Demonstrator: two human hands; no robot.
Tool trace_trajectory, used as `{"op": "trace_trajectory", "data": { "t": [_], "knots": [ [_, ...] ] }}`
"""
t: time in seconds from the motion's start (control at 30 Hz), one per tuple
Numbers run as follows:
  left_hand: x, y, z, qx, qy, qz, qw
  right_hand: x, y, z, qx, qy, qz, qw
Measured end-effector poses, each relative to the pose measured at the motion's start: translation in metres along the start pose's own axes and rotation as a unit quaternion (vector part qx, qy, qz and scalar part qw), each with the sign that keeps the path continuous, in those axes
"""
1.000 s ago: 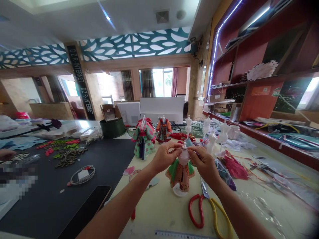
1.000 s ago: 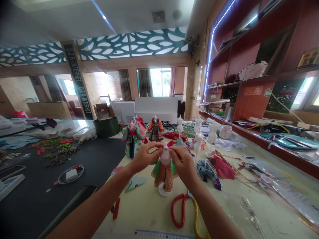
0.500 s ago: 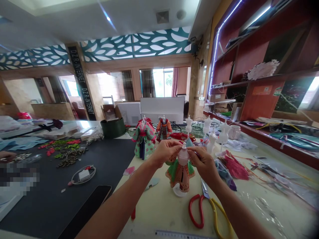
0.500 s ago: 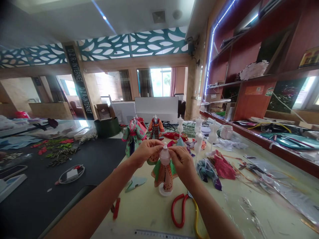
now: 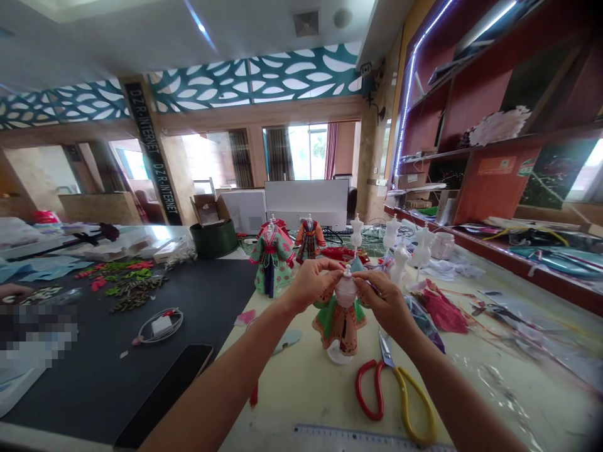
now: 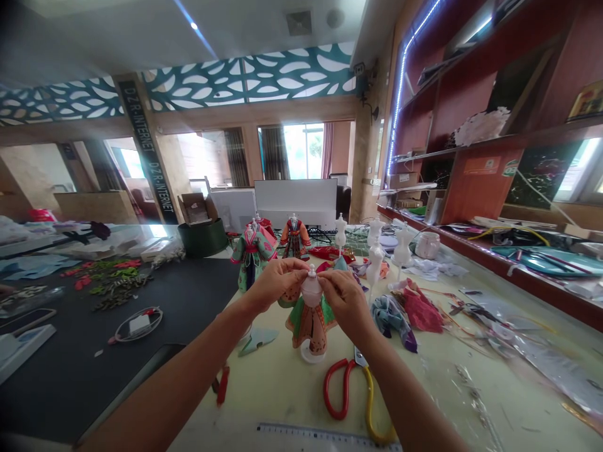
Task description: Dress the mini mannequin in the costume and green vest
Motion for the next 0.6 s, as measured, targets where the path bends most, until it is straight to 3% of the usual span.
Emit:
{"op": "trace_trajectory", "data": {
  "t": [0.43,0.6],
  "knots": [
    [0.007,0.003,0.007,0.01,-0.016,-0.054,0.998,0.001,0.005,-0.001,-0.027,-0.015,-0.045,0.999],
    [0.012,0.005,0.013,-0.001,0.03,-0.036,0.999,-0.004,0.008,0.0,-0.041,-0.003,-0.05,0.998]
  ]
}}
Point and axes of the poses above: each hand's wrist, its own y-axis away from the middle knuckle, its own z-axis out of the back of the hand, x = y × z, the point moved 1 cm from there along -y, towards the middle knuckle, and after that the axes turned 14 degrees about z, right-handed, at the moved point
